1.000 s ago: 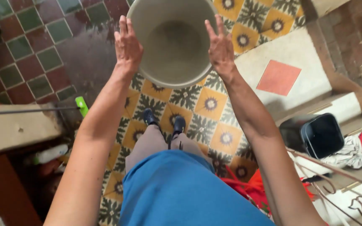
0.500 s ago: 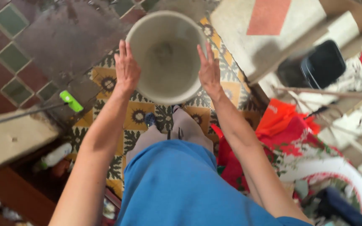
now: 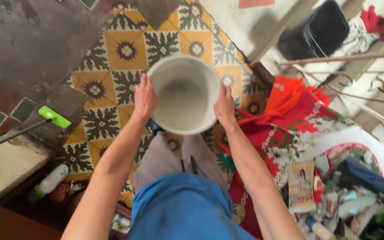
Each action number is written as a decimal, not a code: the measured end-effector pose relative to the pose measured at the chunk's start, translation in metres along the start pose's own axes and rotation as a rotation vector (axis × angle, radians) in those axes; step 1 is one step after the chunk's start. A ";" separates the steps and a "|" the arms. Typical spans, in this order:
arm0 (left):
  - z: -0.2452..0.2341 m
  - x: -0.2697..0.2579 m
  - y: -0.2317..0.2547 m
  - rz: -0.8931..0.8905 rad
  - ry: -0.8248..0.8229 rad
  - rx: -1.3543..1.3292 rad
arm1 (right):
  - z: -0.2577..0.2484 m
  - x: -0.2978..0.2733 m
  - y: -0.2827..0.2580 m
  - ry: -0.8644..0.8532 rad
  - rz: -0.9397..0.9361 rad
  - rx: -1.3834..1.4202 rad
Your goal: The person attaches a red cloth to a green floor squeegee, carries a white bucket filled with water across a tiled floor, and applies water to the ground using the tool.
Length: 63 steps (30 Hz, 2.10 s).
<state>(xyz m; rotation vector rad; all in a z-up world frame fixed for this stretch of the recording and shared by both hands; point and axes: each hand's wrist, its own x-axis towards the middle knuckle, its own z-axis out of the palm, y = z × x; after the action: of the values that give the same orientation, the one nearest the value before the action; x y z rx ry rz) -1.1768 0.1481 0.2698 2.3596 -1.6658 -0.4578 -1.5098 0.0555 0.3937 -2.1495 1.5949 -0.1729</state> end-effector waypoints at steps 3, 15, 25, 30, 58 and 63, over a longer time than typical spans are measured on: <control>-0.008 0.000 0.030 -0.053 -0.050 -0.045 | 0.024 0.004 0.046 -0.038 0.022 -0.076; 0.217 0.101 0.035 -0.100 -0.296 0.235 | 0.185 0.168 0.239 -0.255 -0.093 -0.224; 0.302 0.242 0.053 -0.095 -0.461 0.012 | 0.194 0.315 0.250 -0.708 0.251 -0.085; 0.308 0.270 0.070 -0.321 -0.720 -0.035 | 0.201 0.338 0.260 -0.801 0.332 -0.151; 0.312 0.115 0.036 -0.202 -0.432 -0.017 | 0.190 0.201 0.242 -0.549 0.112 -0.228; 0.293 0.057 -0.046 -0.297 -0.385 -0.144 | 0.235 0.188 0.177 -0.539 -0.101 -0.314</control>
<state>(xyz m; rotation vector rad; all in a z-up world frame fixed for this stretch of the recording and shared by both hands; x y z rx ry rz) -1.2281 0.1107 -0.0249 2.5332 -1.3552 -1.1083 -1.5192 -0.0929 0.0777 -2.2430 1.2573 0.6152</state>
